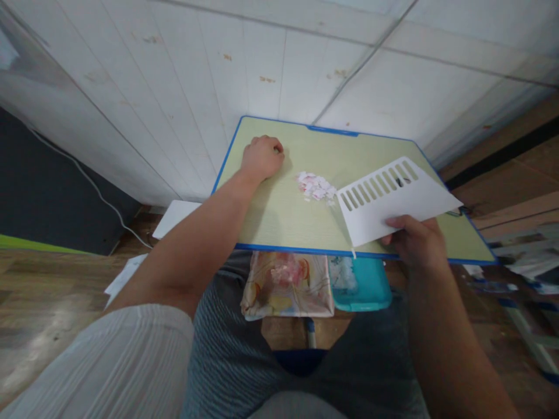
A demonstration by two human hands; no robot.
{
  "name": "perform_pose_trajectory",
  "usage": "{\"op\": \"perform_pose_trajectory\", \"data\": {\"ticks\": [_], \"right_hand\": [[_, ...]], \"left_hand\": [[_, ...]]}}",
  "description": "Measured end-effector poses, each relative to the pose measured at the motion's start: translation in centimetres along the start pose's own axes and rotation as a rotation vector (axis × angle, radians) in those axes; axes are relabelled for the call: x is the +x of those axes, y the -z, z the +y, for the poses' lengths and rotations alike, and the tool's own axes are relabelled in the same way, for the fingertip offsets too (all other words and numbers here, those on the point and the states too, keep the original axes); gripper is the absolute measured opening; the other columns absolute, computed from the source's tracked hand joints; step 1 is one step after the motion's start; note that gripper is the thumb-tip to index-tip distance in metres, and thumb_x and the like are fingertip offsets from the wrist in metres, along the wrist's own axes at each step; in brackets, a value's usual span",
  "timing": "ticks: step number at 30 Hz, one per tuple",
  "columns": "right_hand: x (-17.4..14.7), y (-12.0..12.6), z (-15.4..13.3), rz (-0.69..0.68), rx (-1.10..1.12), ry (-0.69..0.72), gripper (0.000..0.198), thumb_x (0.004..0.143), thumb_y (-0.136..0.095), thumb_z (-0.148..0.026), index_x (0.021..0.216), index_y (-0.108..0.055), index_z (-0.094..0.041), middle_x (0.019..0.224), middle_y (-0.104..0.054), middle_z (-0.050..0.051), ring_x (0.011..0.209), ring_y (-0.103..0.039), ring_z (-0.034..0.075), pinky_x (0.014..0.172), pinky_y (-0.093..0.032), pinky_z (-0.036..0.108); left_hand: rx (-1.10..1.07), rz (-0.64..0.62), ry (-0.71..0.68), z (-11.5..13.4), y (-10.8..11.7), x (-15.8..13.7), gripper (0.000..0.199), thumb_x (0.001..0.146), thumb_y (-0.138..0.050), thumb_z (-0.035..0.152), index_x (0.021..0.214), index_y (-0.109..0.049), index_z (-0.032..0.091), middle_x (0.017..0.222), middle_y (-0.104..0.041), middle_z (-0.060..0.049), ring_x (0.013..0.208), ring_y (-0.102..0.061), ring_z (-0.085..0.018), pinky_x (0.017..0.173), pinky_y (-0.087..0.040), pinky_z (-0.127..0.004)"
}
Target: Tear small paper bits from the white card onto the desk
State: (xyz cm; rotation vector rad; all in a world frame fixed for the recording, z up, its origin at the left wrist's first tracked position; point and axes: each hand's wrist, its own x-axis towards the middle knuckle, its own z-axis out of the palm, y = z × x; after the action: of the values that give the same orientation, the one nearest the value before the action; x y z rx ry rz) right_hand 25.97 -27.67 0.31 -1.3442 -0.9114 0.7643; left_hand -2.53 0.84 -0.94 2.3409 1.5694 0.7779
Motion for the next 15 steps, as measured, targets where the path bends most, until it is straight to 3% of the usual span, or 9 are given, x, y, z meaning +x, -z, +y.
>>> {"op": "perform_pose_trajectory", "data": {"ticks": [6, 11, 15], "right_hand": [[1.0, -0.7, 1.2, -0.036, -0.035, 0.068, 0.029, 0.073, -0.091, -0.031, 0.083, -0.065, -0.028, 0.062, -0.064, -0.003, 0.048, -0.057, 0.018, 0.046, -0.050, 0.033], [1.2, -1.3, 1.2, -0.045, -0.021, 0.072, 0.028, 0.069, -0.089, -0.037, 0.079, -0.065, -0.027, 0.060, -0.067, -0.003, 0.049, -0.058, 0.018, 0.045, -0.049, 0.031], [1.0, -1.2, 1.6, -0.061, -0.030, -0.008, 0.024, 0.065, -0.085, -0.034, 0.071, -0.062, -0.027, 0.056, -0.063, -0.002, 0.044, -0.053, 0.016, 0.041, -0.046, 0.031]], "left_hand": [[0.094, 0.013, -0.018, 0.5, 0.4, -0.7, 0.029, 0.105, -0.065, 0.021, 0.123, -0.088, 0.024, 0.144, -0.084, -0.016, 0.144, -0.071, -0.041, 0.124, -0.058, -0.056], [0.191, -0.049, -0.012, 1.9, 1.6, -1.8, 0.035, 0.110, -0.060, 0.020, 0.133, -0.086, 0.019, 0.148, -0.084, -0.020, 0.146, -0.072, -0.041, 0.122, -0.060, -0.055], [0.220, -0.068, -0.014, 2.3, 2.1, -2.4, 0.035, 0.111, -0.058, 0.020, 0.133, -0.084, 0.017, 0.147, -0.084, -0.020, 0.146, -0.072, -0.040, 0.122, -0.060, -0.053]]}}
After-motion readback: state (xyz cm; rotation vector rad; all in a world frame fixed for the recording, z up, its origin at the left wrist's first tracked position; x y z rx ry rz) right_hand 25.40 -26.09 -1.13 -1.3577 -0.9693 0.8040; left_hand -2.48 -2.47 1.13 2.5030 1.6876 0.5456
